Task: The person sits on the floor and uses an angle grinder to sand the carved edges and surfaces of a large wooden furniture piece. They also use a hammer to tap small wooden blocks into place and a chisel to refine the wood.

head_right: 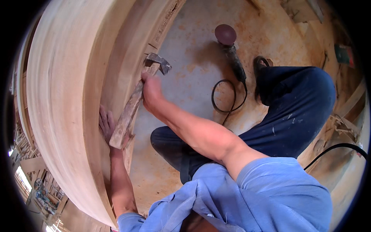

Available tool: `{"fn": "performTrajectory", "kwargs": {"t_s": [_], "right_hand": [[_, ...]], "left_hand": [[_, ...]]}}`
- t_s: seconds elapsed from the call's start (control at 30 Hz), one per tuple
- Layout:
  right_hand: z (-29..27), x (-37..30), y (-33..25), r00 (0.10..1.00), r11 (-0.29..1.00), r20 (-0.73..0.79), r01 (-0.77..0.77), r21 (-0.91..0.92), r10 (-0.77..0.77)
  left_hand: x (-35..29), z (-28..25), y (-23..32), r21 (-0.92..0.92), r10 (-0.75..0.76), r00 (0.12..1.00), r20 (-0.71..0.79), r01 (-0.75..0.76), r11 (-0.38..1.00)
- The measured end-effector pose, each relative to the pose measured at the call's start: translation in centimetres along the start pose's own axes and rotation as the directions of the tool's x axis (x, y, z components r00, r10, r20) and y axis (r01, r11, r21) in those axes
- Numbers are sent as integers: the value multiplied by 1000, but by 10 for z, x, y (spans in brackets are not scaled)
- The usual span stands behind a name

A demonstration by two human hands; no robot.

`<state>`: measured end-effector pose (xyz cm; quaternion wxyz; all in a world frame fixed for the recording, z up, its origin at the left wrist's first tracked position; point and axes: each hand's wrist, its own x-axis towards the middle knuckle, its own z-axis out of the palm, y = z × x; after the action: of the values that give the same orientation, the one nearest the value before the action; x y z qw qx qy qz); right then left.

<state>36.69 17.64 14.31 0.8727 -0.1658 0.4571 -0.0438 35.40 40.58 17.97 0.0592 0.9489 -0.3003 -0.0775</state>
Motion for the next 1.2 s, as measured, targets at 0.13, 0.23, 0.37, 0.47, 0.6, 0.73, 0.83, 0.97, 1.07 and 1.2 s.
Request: {"fn": "performTrajectory", "kwargs": {"t_s": [0.13,0.23,0.37,0.47,0.6,0.73,0.83,0.97,1.07,1.2], "right_hand": [[-18,-2,-17,975,980,-222,51,191,-7],[-15,-3,-14,949,986,-300,130,108,-92],[8,-19,-9,996,995,-44,-69,65,72],[-4,-19,-26,992,993,-76,-95,75,101],[-12,-29,-45,929,969,-369,64,237,29],[17,10,10,961,987,-256,64,-146,-100],[-26,9,-9,974,974,34,-226,4,226],[-23,-6,-25,961,988,-265,-34,151,73],[-18,11,-17,947,986,-319,11,164,43],[-20,31,3,992,992,-8,-123,22,124]], "left_hand": [[-6,3,-2,-82,-86,994,64,92,992],[-9,23,-10,309,102,990,-101,-67,949],[-7,19,-3,-89,-234,970,69,240,967],[-5,11,-1,-202,-338,930,146,362,910],[-20,25,-12,-97,-191,982,8,191,977],[-13,24,0,-152,-317,939,132,335,930],[-3,-2,13,-93,-312,940,138,326,941],[-14,16,-5,-161,-222,975,34,224,961],[-16,28,-8,-205,-263,961,84,274,940],[-9,18,4,-164,-286,949,132,306,938]]}}
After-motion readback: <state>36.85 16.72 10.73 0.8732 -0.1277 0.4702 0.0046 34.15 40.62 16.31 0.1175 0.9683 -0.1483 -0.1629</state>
